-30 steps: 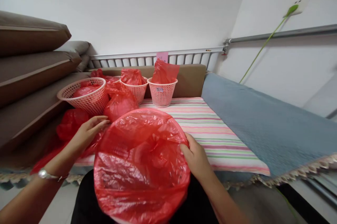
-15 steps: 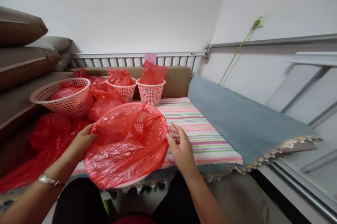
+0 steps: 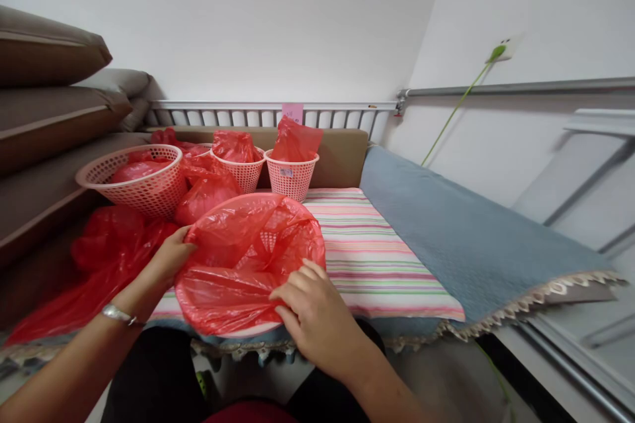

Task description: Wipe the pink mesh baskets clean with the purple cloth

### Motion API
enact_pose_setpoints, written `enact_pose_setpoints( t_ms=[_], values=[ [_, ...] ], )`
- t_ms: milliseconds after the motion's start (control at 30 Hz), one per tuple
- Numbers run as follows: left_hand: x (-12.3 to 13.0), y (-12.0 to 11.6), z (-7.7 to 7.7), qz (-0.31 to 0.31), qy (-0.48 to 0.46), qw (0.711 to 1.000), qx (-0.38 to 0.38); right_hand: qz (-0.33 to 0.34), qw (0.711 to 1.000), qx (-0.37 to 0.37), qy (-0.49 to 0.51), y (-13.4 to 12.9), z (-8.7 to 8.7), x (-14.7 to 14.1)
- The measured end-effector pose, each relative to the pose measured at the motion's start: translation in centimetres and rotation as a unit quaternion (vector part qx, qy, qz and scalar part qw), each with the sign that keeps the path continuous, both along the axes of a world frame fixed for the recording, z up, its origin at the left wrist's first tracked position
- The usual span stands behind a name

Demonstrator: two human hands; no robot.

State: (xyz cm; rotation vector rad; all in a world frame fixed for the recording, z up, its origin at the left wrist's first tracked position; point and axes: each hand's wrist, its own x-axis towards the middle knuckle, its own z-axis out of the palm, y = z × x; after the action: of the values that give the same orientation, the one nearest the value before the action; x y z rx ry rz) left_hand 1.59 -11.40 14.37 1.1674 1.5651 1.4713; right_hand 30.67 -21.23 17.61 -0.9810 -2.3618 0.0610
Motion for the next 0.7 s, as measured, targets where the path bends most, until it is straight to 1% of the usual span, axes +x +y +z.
enact_pose_setpoints(
  t_ms=[100, 200, 333, 500, 633, 700],
  values=[
    [-0.2, 0.3, -0.3, -0.019, -0.003, 1.000, -0.002, 0.012, 0.999, 0.043, 0.008, -0.8, -0.3, 0.4],
    [-0.4, 0.5, -0.5, -0.019, -0.017, 1.000, -0.010, 0.029, 0.995, 0.094, 0.026, -2.0, -1.1, 0.6],
    [-0.3, 0.5, -0.5, -0.014, -0.027, 0.999, -0.010, 0.032, 0.990, 0.133, 0.040, -2.8, -3.7, 0.4],
    [-0.1, 0.2, -0.4, -0.016, -0.033, 0.999, -0.006, -0.008, 0.984, 0.167, 0.066, -3.1, -6.9, -0.3],
    [-0.1, 0.0, -0.2, -0.022, -0.031, 0.999, -0.018, -0.013, 0.981, 0.174, 0.082, -3.5, -9.0, -0.8],
    [0.0, 0.0, -0.3, -0.020, -0.021, 0.999, -0.014, -0.028, 0.981, 0.166, 0.095, -3.4, -10.1, -1.4]
  ],
)
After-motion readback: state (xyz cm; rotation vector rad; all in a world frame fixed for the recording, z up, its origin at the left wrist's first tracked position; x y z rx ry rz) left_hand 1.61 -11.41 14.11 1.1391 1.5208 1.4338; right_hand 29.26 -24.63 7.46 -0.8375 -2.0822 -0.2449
